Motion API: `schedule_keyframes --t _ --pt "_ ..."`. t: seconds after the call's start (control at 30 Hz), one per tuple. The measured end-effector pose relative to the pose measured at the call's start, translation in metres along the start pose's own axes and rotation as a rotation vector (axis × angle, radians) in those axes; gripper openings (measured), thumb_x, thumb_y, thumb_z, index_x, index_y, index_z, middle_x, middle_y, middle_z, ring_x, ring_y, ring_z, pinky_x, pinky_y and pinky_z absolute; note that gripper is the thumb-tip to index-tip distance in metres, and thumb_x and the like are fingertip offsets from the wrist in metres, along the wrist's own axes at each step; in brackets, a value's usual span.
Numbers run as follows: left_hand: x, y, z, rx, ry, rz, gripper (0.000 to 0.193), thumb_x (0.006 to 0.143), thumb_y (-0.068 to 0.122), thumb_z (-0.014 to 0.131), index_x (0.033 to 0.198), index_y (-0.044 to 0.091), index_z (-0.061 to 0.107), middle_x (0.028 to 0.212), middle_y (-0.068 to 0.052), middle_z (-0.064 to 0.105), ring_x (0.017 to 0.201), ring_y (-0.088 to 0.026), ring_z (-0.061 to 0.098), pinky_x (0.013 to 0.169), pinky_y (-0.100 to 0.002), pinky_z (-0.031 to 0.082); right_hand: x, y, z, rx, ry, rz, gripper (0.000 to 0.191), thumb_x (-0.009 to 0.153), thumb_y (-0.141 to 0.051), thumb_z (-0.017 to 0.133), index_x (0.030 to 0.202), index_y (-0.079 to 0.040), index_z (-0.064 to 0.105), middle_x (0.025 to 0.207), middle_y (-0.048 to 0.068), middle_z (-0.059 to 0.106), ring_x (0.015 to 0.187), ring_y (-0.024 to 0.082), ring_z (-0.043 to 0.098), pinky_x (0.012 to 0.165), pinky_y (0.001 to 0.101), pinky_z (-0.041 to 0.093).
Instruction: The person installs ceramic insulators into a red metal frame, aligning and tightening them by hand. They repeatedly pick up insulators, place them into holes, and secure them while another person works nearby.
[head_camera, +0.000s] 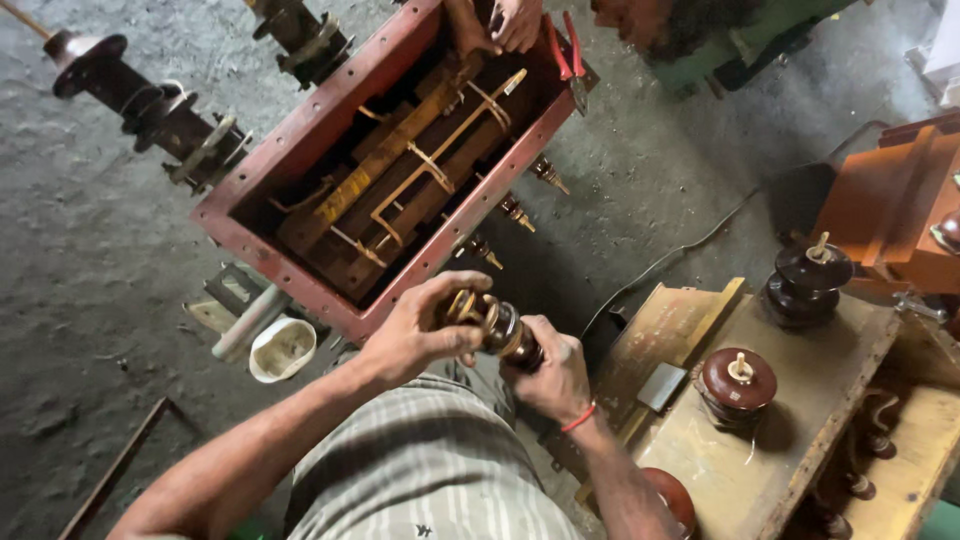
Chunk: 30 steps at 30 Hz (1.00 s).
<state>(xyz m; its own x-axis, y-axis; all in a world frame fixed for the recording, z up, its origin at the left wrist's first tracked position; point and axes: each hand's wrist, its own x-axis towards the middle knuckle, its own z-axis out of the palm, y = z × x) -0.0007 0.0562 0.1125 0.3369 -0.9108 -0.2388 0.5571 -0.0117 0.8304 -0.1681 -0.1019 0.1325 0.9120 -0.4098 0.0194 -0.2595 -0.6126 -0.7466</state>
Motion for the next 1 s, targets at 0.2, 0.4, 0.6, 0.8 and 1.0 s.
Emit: schedule_keyframes --t 0.2,0.4,0.6,0.8,1.0 --pt "0.006 -0.024 -0.015 -0.16 0.044 -0.244 0.034 0.098 0.024 0.07 0.109 -0.007 0.06 0.086 -0.013 0.068 0.066 -0.023 0.068 0.055 -0.038 0.06 -0.017 0.007 0.002 -0.02 -0.099 -0.105 0.049 0.062 -0.007 0.08 0.108 -0.003 0.065 0.088 0.014 0.072 0.076 0.031 0.074 0.065 0.0363 0.058" --pt "-0.011 -0.047 -0.021 -0.21 0.112 -0.292 0.028 0.09 0.024 0.067 0.109 0.004 0.066 0.092 -0.005 0.069 0.079 -0.015 0.071 0.069 -0.033 0.063 -0.027 0.019 0.017 -0.025 -0.113 -0.022 0.046 0.063 -0.006 0.079 0.107 -0.004 0.067 0.084 0.012 0.072 0.073 0.029 0.074 0.065 0.036 0.058" --pt "-0.011 -0.048 -0.029 -0.179 0.189 -0.304 0.032 0.095 0.023 0.062 0.101 -0.007 0.068 0.086 -0.009 0.068 0.073 -0.02 0.069 0.064 -0.038 0.06 -0.03 0.021 0.021 -0.004 -0.159 -0.084 0.047 0.063 -0.006 0.078 0.108 -0.003 0.067 0.084 0.012 0.072 0.07 0.027 0.074 0.063 0.0346 0.057" --pt "-0.015 -0.053 -0.029 -0.108 0.073 -0.212 0.028 0.09 0.022 0.063 0.107 0.0 0.067 0.092 -0.005 0.068 0.083 -0.015 0.069 0.077 -0.034 0.06 -0.025 0.021 0.017 0.005 -0.178 -0.04 0.046 0.064 -0.008 0.078 0.109 -0.003 0.066 0.088 0.011 0.073 0.073 0.026 0.076 0.065 0.034 0.06" --pt "-0.011 -0.061 -0.031 -0.193 0.117 -0.213 0.036 0.099 0.028 0.056 0.105 -0.005 0.071 0.094 -0.009 0.068 0.084 -0.016 0.066 0.074 -0.03 0.056 -0.023 0.021 0.019 -0.041 -0.2 -0.105 0.045 0.063 -0.008 0.077 0.106 -0.003 0.067 0.09 0.014 0.073 0.076 0.031 0.074 0.067 0.0367 0.059"
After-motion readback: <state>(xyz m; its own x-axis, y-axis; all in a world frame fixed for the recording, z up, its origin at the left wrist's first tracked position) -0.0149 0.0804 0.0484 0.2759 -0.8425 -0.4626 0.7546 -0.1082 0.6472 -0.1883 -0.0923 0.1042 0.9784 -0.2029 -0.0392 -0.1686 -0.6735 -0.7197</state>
